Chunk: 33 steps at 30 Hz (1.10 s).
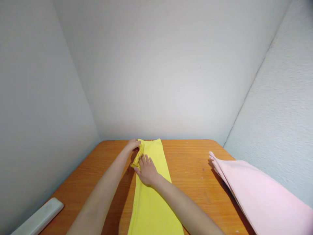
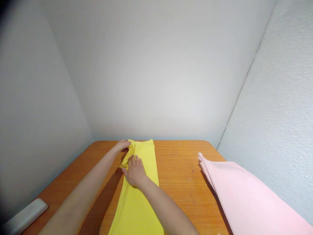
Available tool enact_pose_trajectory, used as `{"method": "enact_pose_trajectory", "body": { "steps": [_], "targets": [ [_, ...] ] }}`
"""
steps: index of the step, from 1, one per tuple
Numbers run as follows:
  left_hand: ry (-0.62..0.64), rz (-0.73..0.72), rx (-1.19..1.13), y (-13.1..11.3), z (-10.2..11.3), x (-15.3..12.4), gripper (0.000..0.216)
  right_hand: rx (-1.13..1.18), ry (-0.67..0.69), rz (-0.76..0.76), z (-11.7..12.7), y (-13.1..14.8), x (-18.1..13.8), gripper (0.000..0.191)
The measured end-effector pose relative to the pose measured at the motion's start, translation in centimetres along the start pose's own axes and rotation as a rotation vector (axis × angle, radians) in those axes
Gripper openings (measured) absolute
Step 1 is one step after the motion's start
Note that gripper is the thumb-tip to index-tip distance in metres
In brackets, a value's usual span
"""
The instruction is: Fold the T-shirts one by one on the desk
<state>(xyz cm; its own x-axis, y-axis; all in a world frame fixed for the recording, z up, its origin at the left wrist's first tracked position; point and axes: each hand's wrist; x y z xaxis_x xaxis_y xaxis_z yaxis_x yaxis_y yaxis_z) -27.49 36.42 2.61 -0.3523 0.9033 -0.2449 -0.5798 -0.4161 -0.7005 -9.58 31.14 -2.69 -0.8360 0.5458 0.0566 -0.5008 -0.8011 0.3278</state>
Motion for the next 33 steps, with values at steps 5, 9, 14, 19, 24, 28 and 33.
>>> {"method": "enact_pose_trajectory", "body": {
  "steps": [5,9,14,19,24,28,33],
  "targets": [
    [0.073,-0.164,0.122,-0.8,-4.0,-0.8,0.029,0.07,0.067,0.051,1.2,1.9,-4.0,0.077],
    [0.016,-0.345,0.29,1.4,-6.2,-4.2,0.029,0.147,0.176,0.171,3.9,1.3,-6.1,0.051],
    [-0.038,-0.452,0.485,3.0,-8.6,-7.9,0.053,0.146,0.011,-0.012,7.2,-1.3,-2.4,0.048],
    [-0.139,-0.451,0.6,2.2,-9.7,-8.8,0.055,0.103,0.034,0.04,6.0,-2.4,3.8,0.045],
    [-0.203,-0.42,0.655,2.5,-10.5,-10.6,0.051,0.056,0.138,0.007,2.4,-3.3,7.7,0.057],
    [-0.212,-0.388,0.664,3.4,-11.5,-12.2,0.052,0.029,0.141,-0.046,0.4,-4.6,9.9,0.059],
    [-0.234,-0.343,0.65,3.2,-11.8,-12.4,0.055,-0.002,0.122,-0.073,-0.9,-5.4,11.4,0.06]
  ]
}}
Point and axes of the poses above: each hand's wrist, its own x-axis towards the middle knuckle, its own z-axis out of the back of the hand, y = z × x, and after that the axes turned 8 degrees about y, right-handed
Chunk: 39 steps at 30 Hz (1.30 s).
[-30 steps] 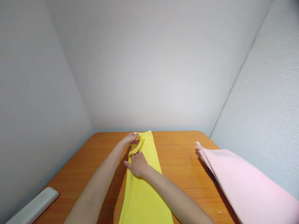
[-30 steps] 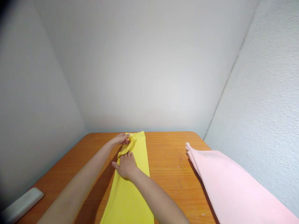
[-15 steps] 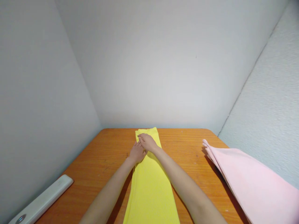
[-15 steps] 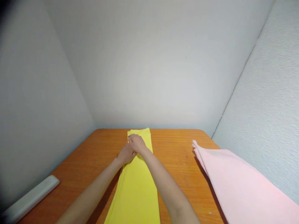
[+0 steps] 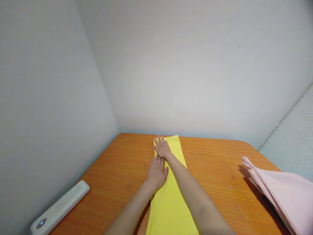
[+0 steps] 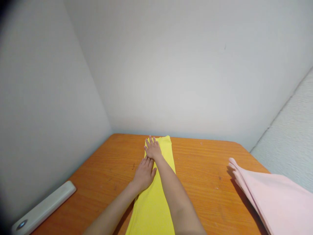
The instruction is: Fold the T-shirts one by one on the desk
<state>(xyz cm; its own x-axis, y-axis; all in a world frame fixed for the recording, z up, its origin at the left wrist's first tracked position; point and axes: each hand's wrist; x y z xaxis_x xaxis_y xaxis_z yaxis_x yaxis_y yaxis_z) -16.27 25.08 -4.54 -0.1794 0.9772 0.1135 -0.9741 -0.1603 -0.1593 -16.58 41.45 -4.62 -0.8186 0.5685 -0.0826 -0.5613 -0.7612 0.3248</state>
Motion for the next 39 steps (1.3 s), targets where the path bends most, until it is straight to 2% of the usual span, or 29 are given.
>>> {"method": "enact_pose_trajectory", "body": {
  "steps": [4,8,12,15,18,21,26,31,33,35,37,39],
  "targets": [
    [0.003,-0.014,0.013,0.1,0.2,0.4,0.054,-0.018,-0.009,0.016,0.5,0.1,-0.2,0.06],
    [0.034,-0.019,0.02,0.5,0.1,0.9,0.056,-0.023,-0.062,0.024,2.3,0.3,-2.4,0.062],
    [0.098,-0.046,0.018,1.1,0.6,1.2,0.059,-0.015,-0.146,-0.112,3.4,-0.3,-7.2,0.066],
    [0.124,-0.084,0.027,1.4,1.8,0.8,0.058,-0.021,-0.129,-0.193,2.9,-0.9,-12.0,0.063],
    [0.118,-0.125,0.052,1.4,2.6,-0.4,0.057,-0.036,-0.086,-0.179,1.4,-1.3,-16.5,0.063],
    [0.136,-0.167,0.073,1.3,2.4,-1.8,0.058,-0.051,-0.052,-0.123,-0.2,-1.4,-19.5,0.07],
    [0.14,-0.177,0.09,1.5,1.9,-2.7,0.055,-0.075,-0.066,-0.108,-0.9,-1.8,-21.0,0.073],
    [0.101,-0.226,0.101,0.6,4.0,-2.8,0.055,-0.067,-0.105,-0.097,0.9,-0.9,-22.3,0.07],
    [0.07,-0.234,0.104,0.1,5.2,-4.2,0.056,-0.058,-0.123,-0.044,1.6,-0.5,-24.1,0.067],
    [0.07,-0.227,0.07,-0.1,6.2,-7.0,0.055,-0.018,-0.095,0.073,2.0,-0.2,-27.0,0.064],
    [0.107,-0.241,-0.001,-0.2,6.7,-11.0,0.053,0.04,-0.002,0.209,2.1,-0.1,-30.7,0.064],
    [0.146,-0.302,-0.043,-0.3,6.7,-15.4,0.05,0.08,0.101,0.28,2.0,-0.2,-34.6,0.069]
  ]
}}
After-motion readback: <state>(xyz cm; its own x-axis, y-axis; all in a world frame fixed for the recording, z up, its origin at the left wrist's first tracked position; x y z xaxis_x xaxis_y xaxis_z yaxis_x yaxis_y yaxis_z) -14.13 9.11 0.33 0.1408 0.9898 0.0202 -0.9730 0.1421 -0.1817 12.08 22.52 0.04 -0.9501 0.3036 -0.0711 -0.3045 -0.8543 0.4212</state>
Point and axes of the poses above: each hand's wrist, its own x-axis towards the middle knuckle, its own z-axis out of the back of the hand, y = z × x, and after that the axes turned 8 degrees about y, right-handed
